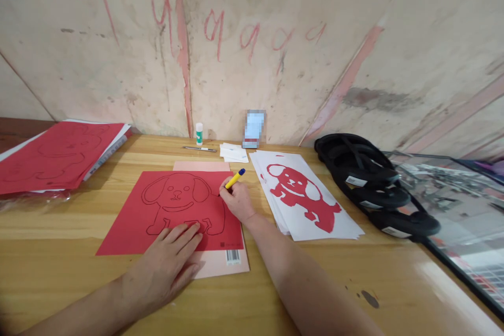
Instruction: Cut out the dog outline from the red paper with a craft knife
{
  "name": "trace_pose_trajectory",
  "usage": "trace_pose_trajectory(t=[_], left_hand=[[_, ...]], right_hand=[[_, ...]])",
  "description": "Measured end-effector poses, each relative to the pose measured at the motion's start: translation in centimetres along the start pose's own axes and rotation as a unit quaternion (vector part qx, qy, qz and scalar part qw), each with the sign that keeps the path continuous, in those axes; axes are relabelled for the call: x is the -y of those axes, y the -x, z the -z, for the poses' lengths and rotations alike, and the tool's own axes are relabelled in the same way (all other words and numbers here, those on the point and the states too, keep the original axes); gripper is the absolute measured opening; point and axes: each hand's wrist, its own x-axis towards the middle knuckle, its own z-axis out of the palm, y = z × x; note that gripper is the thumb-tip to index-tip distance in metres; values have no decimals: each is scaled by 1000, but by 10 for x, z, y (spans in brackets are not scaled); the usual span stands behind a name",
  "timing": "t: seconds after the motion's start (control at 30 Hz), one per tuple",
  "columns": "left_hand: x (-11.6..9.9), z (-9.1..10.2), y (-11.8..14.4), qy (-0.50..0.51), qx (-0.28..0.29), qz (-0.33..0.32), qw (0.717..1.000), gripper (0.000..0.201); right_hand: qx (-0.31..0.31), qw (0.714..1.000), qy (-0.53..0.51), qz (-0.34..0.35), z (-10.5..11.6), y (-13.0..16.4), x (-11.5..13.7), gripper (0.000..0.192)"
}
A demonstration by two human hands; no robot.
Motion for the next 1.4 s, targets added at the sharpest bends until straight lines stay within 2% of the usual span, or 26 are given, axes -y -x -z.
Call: trace_pose_trajectory(t=[0.77, 0.9, 1.07, 1.17, 1.4], left_hand=[[0, 2, 0, -3, 12, -2, 1000, 45], [-1, 1, 1, 0, 6, 3, 1000, 44], [0, 1, 0, -13, 17, -2, 1000, 46], [-1, 0, 0, -15, 15, 2, 1000, 45], [0, 1, 1, 6, 15, 4, 1000, 46]], right_hand=[[7, 1000, 8, -9, 1, 1, 6, 10], [-22, 999, -28, -19, 1, 0, 2, 12], [-97, 988, -93, -72, 1, -5, -11, 20], [-122, 981, -120, -94, 1, -8, -20, 21], [-124, 980, -131, -88, 0, -10, -33, 19]])
